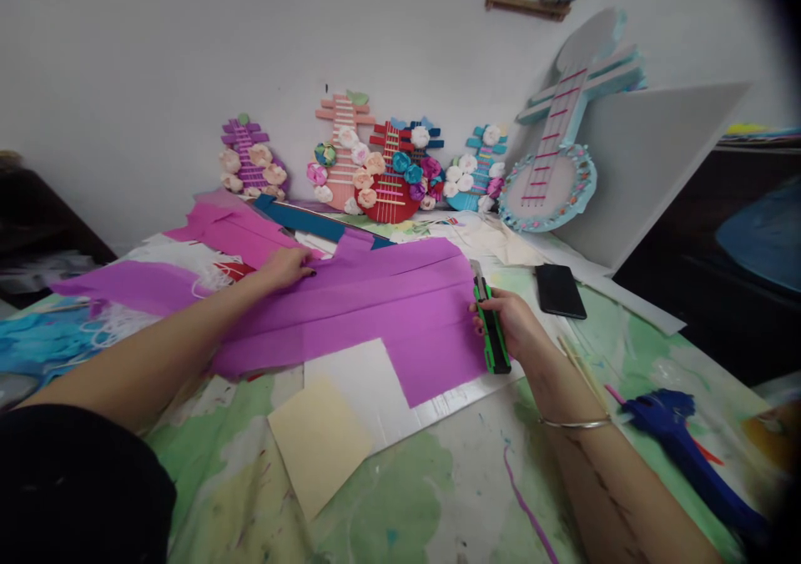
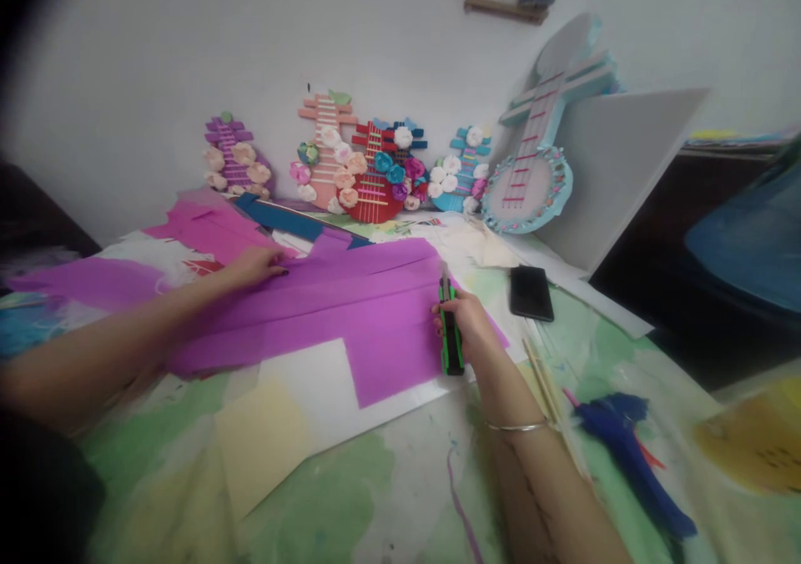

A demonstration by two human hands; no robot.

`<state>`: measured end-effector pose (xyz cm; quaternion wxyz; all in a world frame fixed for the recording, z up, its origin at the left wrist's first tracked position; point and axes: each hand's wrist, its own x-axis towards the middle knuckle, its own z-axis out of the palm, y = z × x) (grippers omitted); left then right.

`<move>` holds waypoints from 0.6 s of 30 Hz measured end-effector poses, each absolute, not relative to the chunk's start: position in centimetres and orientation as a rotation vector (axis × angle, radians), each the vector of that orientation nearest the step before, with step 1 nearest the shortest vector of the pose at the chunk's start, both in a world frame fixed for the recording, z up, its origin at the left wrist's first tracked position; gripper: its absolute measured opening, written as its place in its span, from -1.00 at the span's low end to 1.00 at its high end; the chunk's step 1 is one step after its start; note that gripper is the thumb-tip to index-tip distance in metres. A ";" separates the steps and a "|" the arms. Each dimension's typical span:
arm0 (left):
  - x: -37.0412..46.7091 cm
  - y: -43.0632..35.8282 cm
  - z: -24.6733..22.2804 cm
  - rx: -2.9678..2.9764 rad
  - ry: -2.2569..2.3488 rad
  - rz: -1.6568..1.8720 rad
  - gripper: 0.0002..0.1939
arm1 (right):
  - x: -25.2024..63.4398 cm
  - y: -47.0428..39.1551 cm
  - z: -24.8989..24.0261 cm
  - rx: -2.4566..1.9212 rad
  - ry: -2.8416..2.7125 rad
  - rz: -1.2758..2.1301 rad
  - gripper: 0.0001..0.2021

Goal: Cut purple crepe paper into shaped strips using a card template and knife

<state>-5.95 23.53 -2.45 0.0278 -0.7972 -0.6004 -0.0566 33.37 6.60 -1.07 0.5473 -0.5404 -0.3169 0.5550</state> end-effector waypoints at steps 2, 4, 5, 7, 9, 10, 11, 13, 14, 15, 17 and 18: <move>-5.4 22.9 -1.8 -2.431 -1.818 -0.227 -0.75 | 33.3 6.5 -1.1 -1.279 -0.757 1.340 -0.66; -4.6 21.8 -1.0 -2.406 -1.770 -0.277 -0.67 | 33.2 6.5 -1.1 -1.268 -0.765 1.358 -0.65; -4.1 20.9 -0.6 -2.406 -1.736 -0.295 -0.65 | 33.2 6.5 -1.1 -1.261 -0.771 1.366 -0.64; -2.9 18.3 0.1 -2.464 -1.627 -0.305 -0.71 | 33.2 6.5 -1.1 -1.249 -0.781 1.380 -0.62; -1.5 14.5 0.5 -2.572 -1.470 -0.289 -0.78 | 33.2 6.5 -1.2 -1.241 -0.790 1.390 -0.61; -0.8 12.2 0.6 -2.677 -1.288 -0.248 -0.75 | 33.3 6.5 -1.3 -1.239 -0.795 1.393 -0.61; -0.2 9.6 0.6 -2.758 -1.123 -0.232 -0.71 | 33.3 6.5 -1.3 -1.238 -0.803 1.394 -0.60; 0.7 4.4 0.4 -2.843 -0.899 -0.218 -0.68 | 33.3 6.5 -1.4 -1.240 -0.819 1.396 -0.58; 0.8 2.0 0.2 -2.866 -0.840 -0.187 -0.67 | 33.3 6.5 -1.5 -1.237 -0.827 1.400 -0.56; 0.8 -0.2 -0.2 -2.894 -0.831 -0.115 -0.66 | 33.2 6.4 -1.5 -1.233 -0.833 1.406 -0.54; 0.1 -3.4 -1.3 -2.862 -0.862 -0.086 -0.56 | 33.0 6.3 -1.6 -1.223 -0.843 1.421 -0.51; -0.3 -4.4 -2.1 -2.815 -0.879 -0.134 -0.49 | 32.9 6.3 -1.6 -1.218 -0.846 1.431 -0.49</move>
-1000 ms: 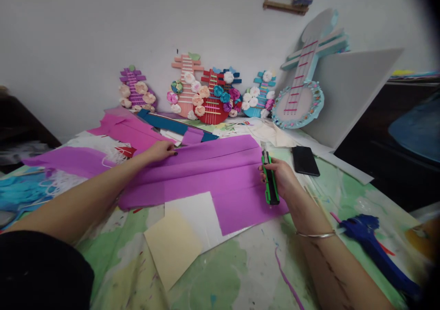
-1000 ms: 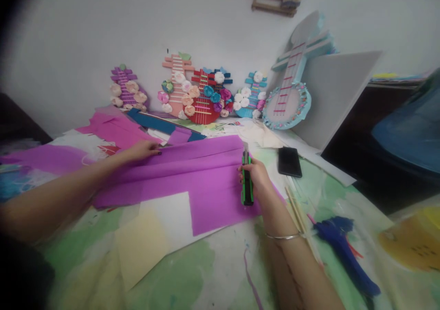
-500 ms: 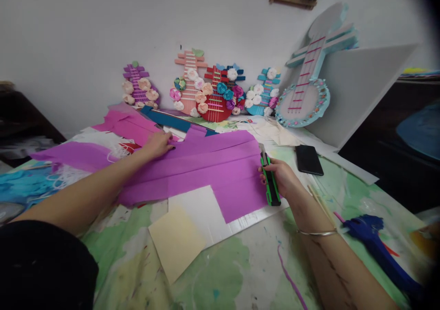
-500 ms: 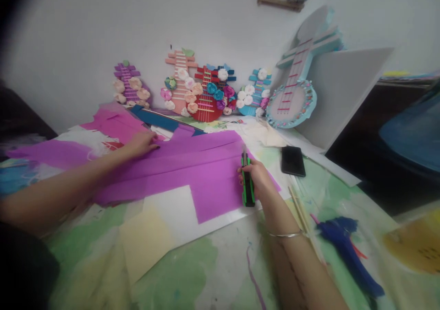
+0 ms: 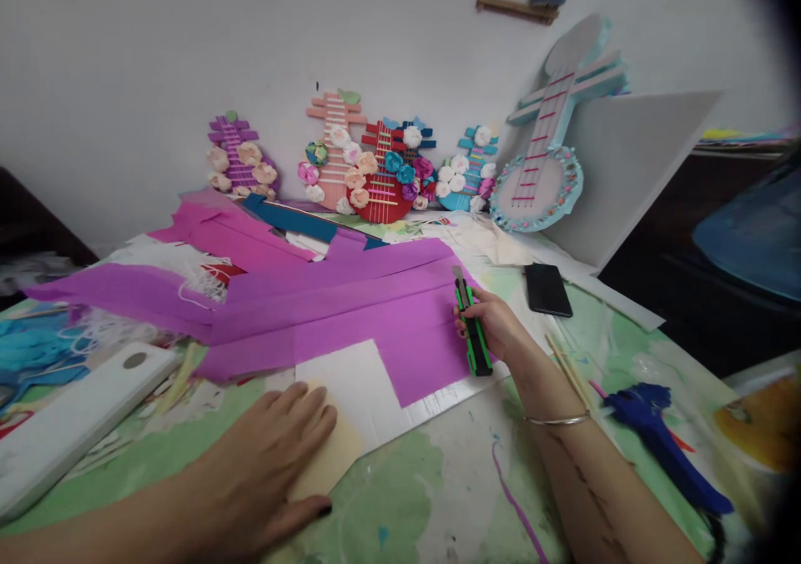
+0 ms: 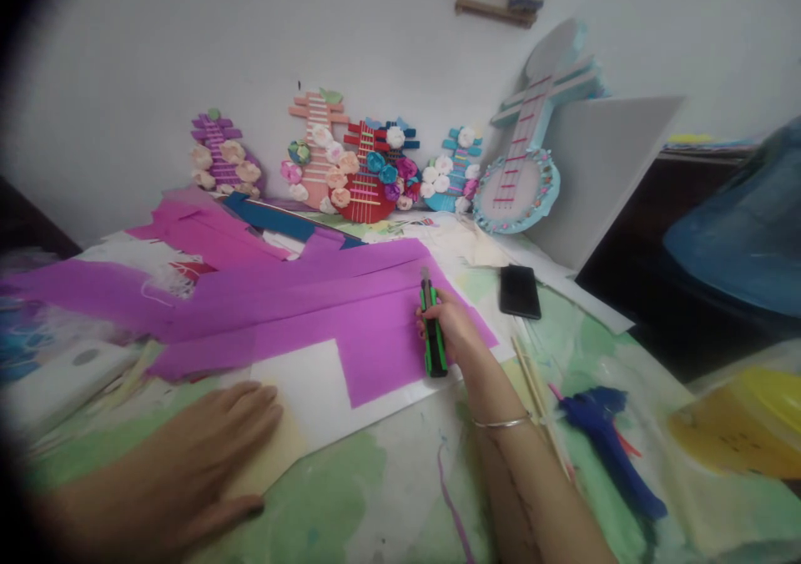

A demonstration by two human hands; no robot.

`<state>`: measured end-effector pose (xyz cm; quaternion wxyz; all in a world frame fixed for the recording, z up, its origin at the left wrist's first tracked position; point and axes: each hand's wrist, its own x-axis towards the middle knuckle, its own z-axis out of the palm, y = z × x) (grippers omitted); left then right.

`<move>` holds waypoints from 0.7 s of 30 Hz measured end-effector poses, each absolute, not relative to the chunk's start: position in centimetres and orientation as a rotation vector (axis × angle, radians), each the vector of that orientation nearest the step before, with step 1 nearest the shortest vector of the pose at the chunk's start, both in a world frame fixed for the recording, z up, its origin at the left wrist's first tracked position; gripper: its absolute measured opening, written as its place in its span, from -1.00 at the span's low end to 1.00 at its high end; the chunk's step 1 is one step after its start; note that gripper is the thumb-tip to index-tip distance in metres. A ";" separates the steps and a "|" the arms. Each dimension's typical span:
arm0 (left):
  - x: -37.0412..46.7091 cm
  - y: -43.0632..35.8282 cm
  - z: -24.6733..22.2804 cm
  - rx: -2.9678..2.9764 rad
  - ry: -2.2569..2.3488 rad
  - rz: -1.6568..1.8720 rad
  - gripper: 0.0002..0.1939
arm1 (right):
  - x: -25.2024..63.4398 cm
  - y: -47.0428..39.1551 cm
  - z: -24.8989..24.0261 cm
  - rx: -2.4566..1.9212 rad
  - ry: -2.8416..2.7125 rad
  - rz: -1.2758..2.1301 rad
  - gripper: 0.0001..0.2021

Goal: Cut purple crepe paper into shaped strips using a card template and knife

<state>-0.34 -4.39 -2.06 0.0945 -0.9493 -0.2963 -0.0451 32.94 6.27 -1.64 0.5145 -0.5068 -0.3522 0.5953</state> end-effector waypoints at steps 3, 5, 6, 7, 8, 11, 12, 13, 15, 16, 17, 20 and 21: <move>-1.8 -5.7 -4.3 -2.748 -0.912 -0.247 -0.33 | 32.6 6.1 -2.0 -1.210 -0.856 1.459 -0.46; -2.3 -5.9 -5.2 -2.732 -0.965 -0.313 -0.27 | 32.4 6.0 -2.2 -1.198 -0.864 1.478 -0.46; -2.4 -5.9 -5.5 -2.728 -0.989 -0.345 -0.26 | 32.3 5.9 -2.4 -1.190 -0.869 1.486 -0.47; -2.4 -5.9 -5.6 -2.731 -1.010 -0.368 -0.26 | 32.2 5.9 -2.5 -1.180 -0.875 1.495 -0.48; -2.4 -5.9 -5.6 -2.736 -1.036 -0.395 -0.27 | 32.1 5.8 -2.6 -1.169 -0.881 1.502 -0.49; -2.2 -5.9 -5.4 -2.775 -1.117 -0.489 -0.30 | 32.0 5.7 -2.8 -1.139 -0.893 1.521 -0.50; -2.1 -6.0 -5.3 -2.791 -1.144 -0.520 -0.30 | 32.0 5.6 -2.8 -1.133 -0.895 1.527 -0.49; -2.0 -6.1 -5.1 -2.806 -1.175 -0.548 -0.28 | 32.0 5.6 -2.8 -1.128 -0.896 1.532 -0.48; -1.5 -6.5 -4.6 -2.825 -1.250 -0.614 -0.26 | 32.1 5.6 -2.8 -1.123 -0.896 1.542 -0.47; -1.1 -6.8 -4.2 -2.828 -1.286 -0.657 -0.25 | 32.1 5.5 -2.8 -1.122 -0.896 1.546 -0.47; -0.6 -7.0 -3.8 -2.836 -1.307 -0.700 -0.25 | 32.2 5.5 -2.7 -1.122 -0.896 1.550 -0.47; 1.5 -7.2 -2.1 -2.895 -1.234 -0.796 -0.26 | 32.2 5.3 -2.8 -1.123 -0.892 1.558 -0.48; 2.3 -6.9 -1.6 -2.908 -1.178 -0.836 -0.27 | 32.2 5.3 -2.8 -1.124 -0.891 1.560 -0.48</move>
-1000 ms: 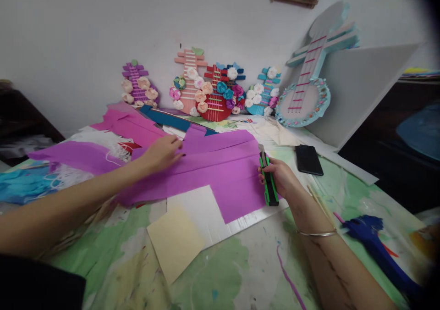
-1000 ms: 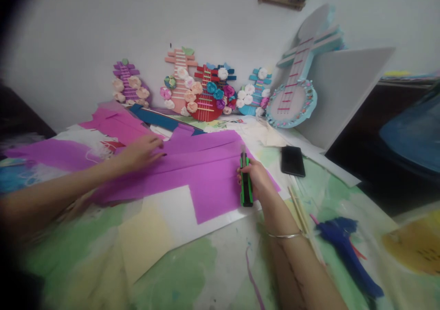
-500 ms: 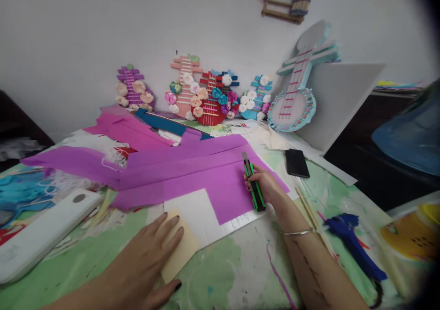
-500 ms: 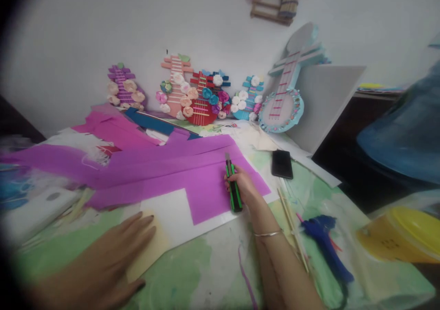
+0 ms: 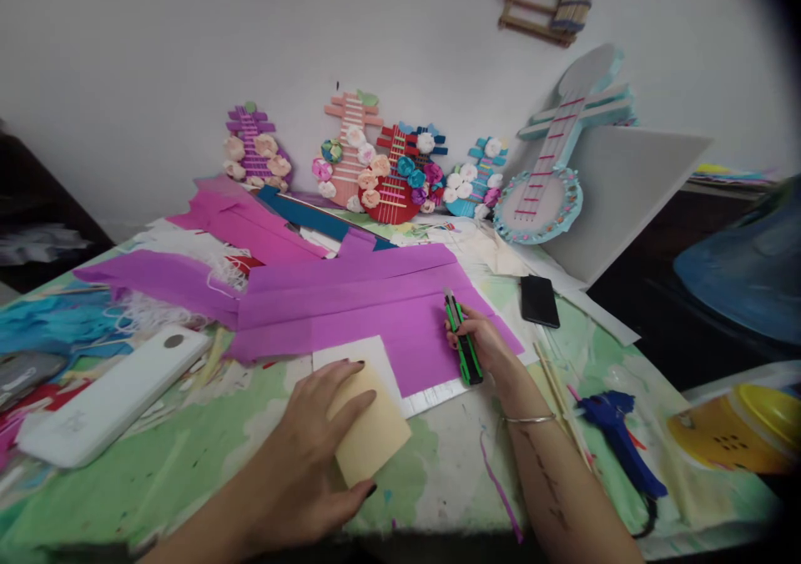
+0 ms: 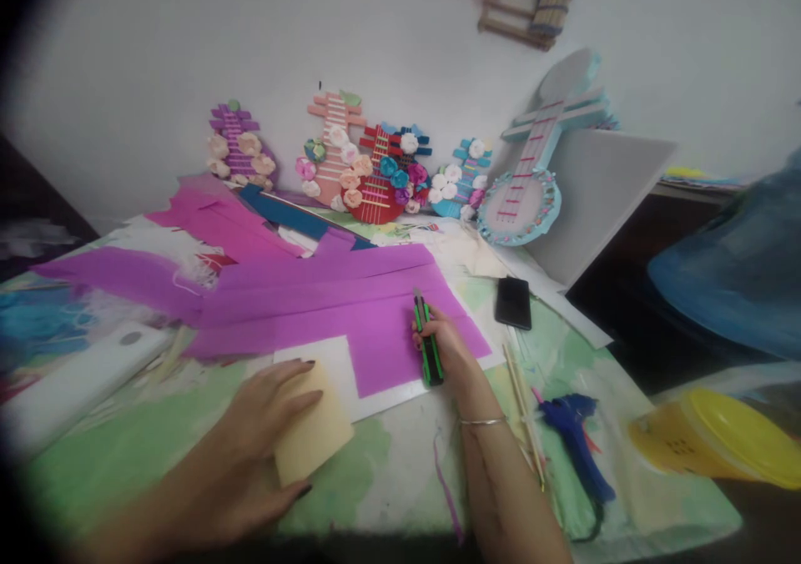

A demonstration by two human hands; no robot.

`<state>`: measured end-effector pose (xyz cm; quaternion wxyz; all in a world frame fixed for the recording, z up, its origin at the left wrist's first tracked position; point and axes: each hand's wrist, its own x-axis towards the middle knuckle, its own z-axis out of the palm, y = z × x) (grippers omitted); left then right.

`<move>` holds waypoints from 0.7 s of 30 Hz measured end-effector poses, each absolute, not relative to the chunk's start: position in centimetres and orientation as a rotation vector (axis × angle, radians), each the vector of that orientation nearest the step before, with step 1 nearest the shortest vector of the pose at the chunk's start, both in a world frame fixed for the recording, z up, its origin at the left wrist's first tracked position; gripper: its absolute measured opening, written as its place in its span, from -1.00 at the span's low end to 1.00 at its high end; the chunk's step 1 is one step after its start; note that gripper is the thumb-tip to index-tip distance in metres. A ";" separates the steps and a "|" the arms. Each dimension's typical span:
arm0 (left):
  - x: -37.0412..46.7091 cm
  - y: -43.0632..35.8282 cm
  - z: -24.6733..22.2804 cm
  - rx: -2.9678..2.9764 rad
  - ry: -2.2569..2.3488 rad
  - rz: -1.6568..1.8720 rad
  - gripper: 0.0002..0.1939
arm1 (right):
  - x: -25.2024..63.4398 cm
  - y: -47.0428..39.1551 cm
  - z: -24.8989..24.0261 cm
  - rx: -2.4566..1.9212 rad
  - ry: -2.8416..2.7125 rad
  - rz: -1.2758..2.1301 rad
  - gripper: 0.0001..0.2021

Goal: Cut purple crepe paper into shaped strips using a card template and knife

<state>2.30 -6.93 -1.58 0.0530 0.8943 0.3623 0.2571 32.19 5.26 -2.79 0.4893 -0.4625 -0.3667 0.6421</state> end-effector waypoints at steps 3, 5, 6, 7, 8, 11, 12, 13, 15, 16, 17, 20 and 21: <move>5.0 -4.9 -0.6 2.788 0.972 0.776 -0.35 | 32.1 5.1 -2.9 -1.131 -0.892 1.567 -0.47; 6.7 -3.0 -0.6 2.847 0.907 0.707 -0.40 | 32.0 5.0 -2.9 -1.138 -0.897 1.566 -0.48; 7.5 -1.9 -0.8 2.870 0.878 0.661 -0.41 | 32.0 5.0 -2.9 -1.142 -0.900 1.566 -0.48; 8.1 -1.0 -1.0 2.892 0.849 0.627 -0.42 | 31.9 5.0 -2.9 -1.146 -0.900 1.564 -0.49; 8.7 -0.1 -1.2 2.906 0.824 0.579 -0.41 | 31.9 4.9 -2.8 -1.151 -0.900 1.561 -0.49; 9.8 1.5 -2.1 2.926 0.747 0.521 -0.41 | 31.9 4.8 -2.7 -1.168 -0.893 1.550 -0.44; 9.9 1.7 -2.4 2.921 0.730 0.518 -0.40 | 31.8 4.8 -2.7 -1.178 -0.891 1.542 -0.42; 9.9 1.8 -2.7 2.909 0.721 0.521 -0.40 | 31.8 4.7 -2.7 -1.192 -0.890 1.534 -0.39; 9.8 1.7 -3.3 2.876 0.705 0.520 -0.39 | 31.6 4.6 -2.6 -1.221 -0.884 1.519 -0.36; 9.7 1.6 -3.6 2.861 0.698 0.521 -0.39 | 31.4 4.6 -2.6 -1.236 -0.885 1.515 -0.36; 9.5 1.6 -3.9 2.848 0.693 0.521 -0.39 | 31.3 4.5 -2.5 -1.250 -0.891 1.511 -0.36; 9.3 1.4 -4.3 2.817 0.705 0.522 -0.41 | 31.0 4.3 -2.4 -1.292 -0.941 1.484 -0.40; 9.3 1.4 -4.4 2.806 0.718 0.523 -0.42 | 30.9 4.2 -2.3 -1.310 -0.957 1.477 -0.41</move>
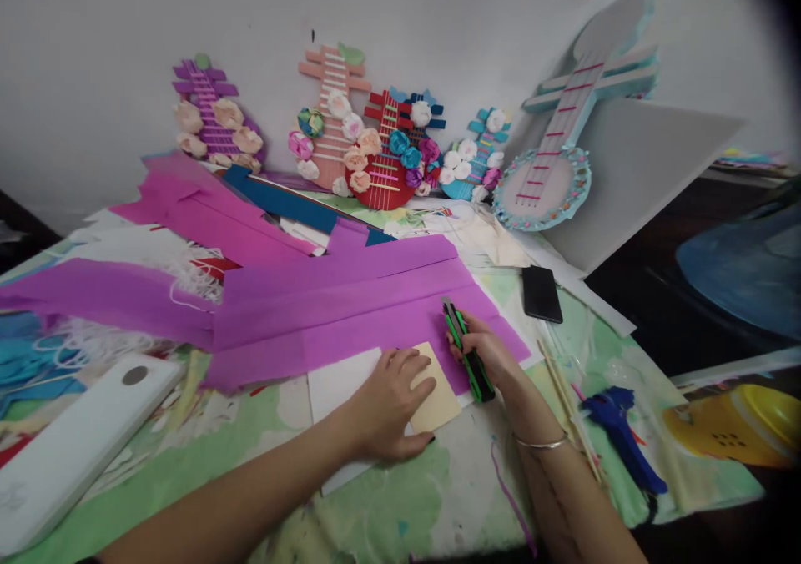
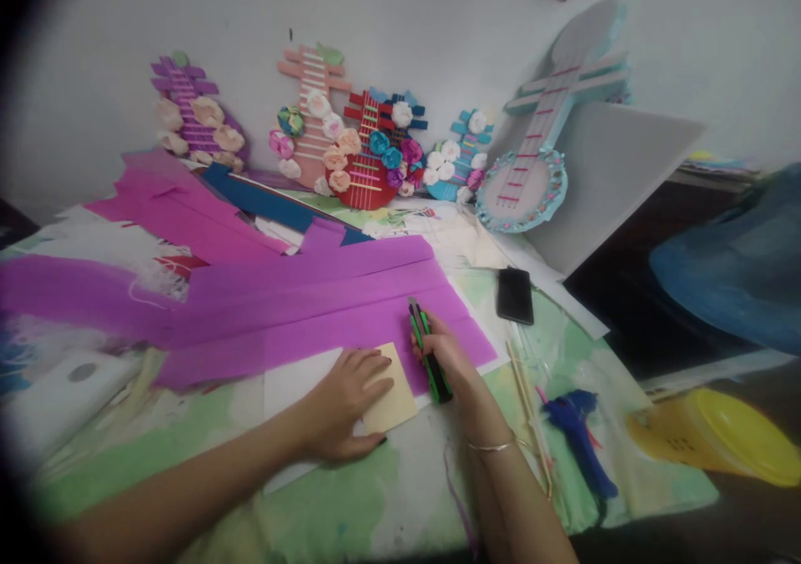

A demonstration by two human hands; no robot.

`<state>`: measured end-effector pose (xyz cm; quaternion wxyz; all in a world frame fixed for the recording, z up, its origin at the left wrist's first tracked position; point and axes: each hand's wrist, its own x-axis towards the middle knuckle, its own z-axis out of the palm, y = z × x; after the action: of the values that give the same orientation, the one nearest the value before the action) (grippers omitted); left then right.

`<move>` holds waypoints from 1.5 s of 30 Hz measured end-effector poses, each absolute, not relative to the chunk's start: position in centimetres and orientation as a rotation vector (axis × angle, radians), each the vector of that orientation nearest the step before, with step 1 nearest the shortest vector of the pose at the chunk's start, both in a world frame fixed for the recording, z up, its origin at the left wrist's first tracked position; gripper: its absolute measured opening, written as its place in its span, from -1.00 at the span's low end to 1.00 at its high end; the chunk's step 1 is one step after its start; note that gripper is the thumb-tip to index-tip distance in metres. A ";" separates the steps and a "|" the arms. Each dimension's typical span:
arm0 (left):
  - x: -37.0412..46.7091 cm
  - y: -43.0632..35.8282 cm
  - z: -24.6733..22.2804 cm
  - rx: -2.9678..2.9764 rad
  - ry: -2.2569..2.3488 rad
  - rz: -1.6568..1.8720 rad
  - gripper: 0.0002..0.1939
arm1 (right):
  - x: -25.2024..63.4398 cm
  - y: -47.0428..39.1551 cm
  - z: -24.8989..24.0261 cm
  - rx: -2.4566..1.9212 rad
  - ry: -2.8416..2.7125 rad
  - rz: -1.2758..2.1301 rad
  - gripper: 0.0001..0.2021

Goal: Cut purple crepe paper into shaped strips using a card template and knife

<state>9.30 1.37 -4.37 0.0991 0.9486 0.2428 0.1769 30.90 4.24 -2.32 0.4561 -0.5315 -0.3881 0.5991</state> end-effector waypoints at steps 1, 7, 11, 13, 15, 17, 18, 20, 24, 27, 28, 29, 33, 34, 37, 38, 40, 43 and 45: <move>9.3 1.4 -4.4 2.793 0.730 0.526 -0.41 | 30.9 4.2 -2.3 -1.325 -0.965 1.474 -0.41; 9.2 1.4 -4.6 2.719 0.764 0.586 -0.40 | 31.0 4.2 -2.2 -1.329 -0.950 1.515 -0.38; 9.1 1.4 -4.6 2.709 0.769 0.569 -0.41 | 31.0 4.1 -2.3 -1.330 -0.932 1.514 -0.36; 9.2 1.4 -4.6 2.709 0.767 0.560 -0.40 | 31.1 4.1 -2.3 -1.342 -0.945 1.504 -0.38; 9.3 1.5 -4.5 2.717 0.763 0.555 -0.40 | 31.1 4.2 -2.2 -1.353 -0.962 1.499 -0.43; 9.4 1.5 -4.5 2.728 0.762 0.550 -0.41 | 31.0 4.2 -1.9 -1.393 -1.003 1.458 -0.56; 9.4 1.4 -4.5 2.735 0.762 0.549 -0.41 | 31.0 4.1 -1.8 -1.437 -1.044 1.416 -0.63; 9.4 1.3 -4.5 2.751 0.754 0.563 -0.43 | 30.7 3.8 -1.6 -1.571 -1.165 1.310 -0.74; 9.3 1.2 -4.5 2.781 0.709 0.599 -0.46 | 30.0 2.1 -2.0 -1.799 -1.391 1.136 -0.71; 9.2 1.3 -4.7 2.787 0.685 0.618 -0.46 | 29.4 0.7 -2.5 -1.869 -1.475 1.021 -0.74; 9.2 1.4 -4.8 2.787 0.685 0.622 -0.45 | 29.2 0.4 -2.7 -1.892 -1.492 0.977 -0.76; 9.2 1.4 -4.8 2.790 0.685 0.625 -0.46 | 29.0 0.2 -2.8 -1.913 -1.506 0.936 -0.78; 9.4 0.2 -5.1 2.847 0.767 0.577 -0.46 | 28.5 -0.1 -3.0 -1.935 -1.559 0.872 -0.86; 9.4 -0.6 -5.2 2.854 0.844 0.568 -0.44 | 28.5 -0.1 -3.0 -1.936 -1.563 0.881 -0.86; 9.2 -3.3 -5.6 2.820 1.131 0.595 -0.43 | 28.8 -0.2 -3.0 -1.937 -1.530 0.916 -0.84; 9.0 -4.2 -5.8 2.814 1.170 0.619 -0.46 | 28.9 -0.1 -2.9 -1.933 -1.511 0.926 -0.84; 8.6 -5.6 -6.1 2.803 1.226 0.678 -0.48 | 29.2 0.0 -2.6 -1.915 -1.471 0.945 -0.83; 8.0 -6.7 -6.3 2.809 1.230 0.718 -0.46 | 29.6 0.6 -2.1 -1.876 -1.467 0.939 -0.83; 7.9 -6.9 -6.2 2.824 1.193 0.689 -0.45 | 29.8 1.1 -2.0 -1.863 -1.498 0.907 -0.81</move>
<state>7.85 -6.88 -6.18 0.0000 0.8988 0.3797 0.2192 29.78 1.11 -2.01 0.2880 -0.6978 -0.5611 0.3396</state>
